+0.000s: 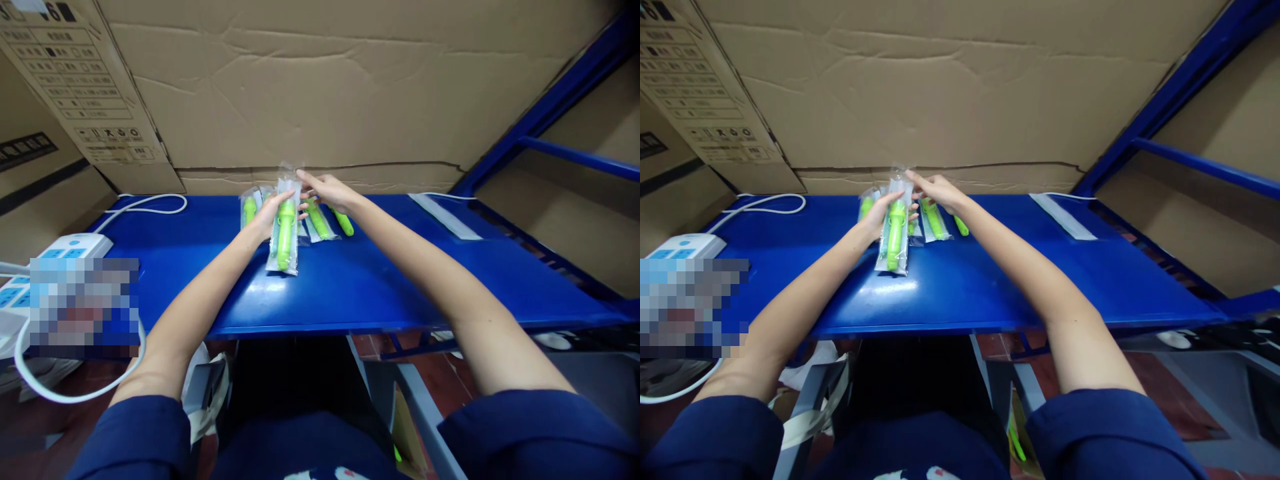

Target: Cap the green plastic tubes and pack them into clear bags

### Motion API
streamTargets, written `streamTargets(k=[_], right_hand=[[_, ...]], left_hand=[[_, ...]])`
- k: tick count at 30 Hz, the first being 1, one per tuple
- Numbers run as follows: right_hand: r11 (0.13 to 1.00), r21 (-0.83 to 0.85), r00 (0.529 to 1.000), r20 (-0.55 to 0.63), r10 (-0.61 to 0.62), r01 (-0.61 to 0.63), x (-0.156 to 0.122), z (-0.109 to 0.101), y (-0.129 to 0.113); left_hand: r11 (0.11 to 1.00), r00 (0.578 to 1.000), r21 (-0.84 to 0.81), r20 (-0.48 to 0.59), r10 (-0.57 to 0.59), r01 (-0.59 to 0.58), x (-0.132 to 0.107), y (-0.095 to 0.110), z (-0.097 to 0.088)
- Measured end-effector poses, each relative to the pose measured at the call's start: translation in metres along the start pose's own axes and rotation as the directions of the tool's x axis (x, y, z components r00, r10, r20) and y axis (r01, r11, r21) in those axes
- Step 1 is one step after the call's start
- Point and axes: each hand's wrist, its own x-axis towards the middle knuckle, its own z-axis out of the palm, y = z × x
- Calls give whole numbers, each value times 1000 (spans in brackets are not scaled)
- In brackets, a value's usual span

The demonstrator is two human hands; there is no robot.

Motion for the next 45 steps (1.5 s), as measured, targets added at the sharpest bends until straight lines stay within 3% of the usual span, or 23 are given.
streamTargets(k=[11, 16, 19, 21, 23, 28, 37, 45], right_hand=[[977, 214, 996, 82, -44, 25, -11, 13, -8], [962, 271, 1000, 13, 7, -10, -14, 14, -10], [967, 254, 999, -33, 23, -14, -17, 14, -7], [969, 246, 999, -40, 22, -12, -22, 13, -2], [973, 232, 999, -33, 21, -13, -27, 12, 5], [978, 204, 999, 14, 35, -37, -34, 9, 23], [904, 427, 1000, -26, 2, 9, -31, 7, 40], [891, 437, 993, -51, -110, 122, -32, 6, 43]], left_hand=[[998, 999, 52, 30, 27, -28, -1, -1, 1], [987, 997, 149, 66, 44, -54, 3, 0, -3], [956, 984, 235, 40, 171, -175, 9, -3, -8], [889, 949, 351, -3, 316, -294, 14, -5, -11], [807, 918, 489, -30, 395, -331, 16, -8, -14], [752, 936, 625, -93, 340, -210, 14, -12, -17], [874, 947, 455, -170, 272, -170, 4, -12, -4], [909, 951, 392, -203, 234, -140, 0, -11, 1]])
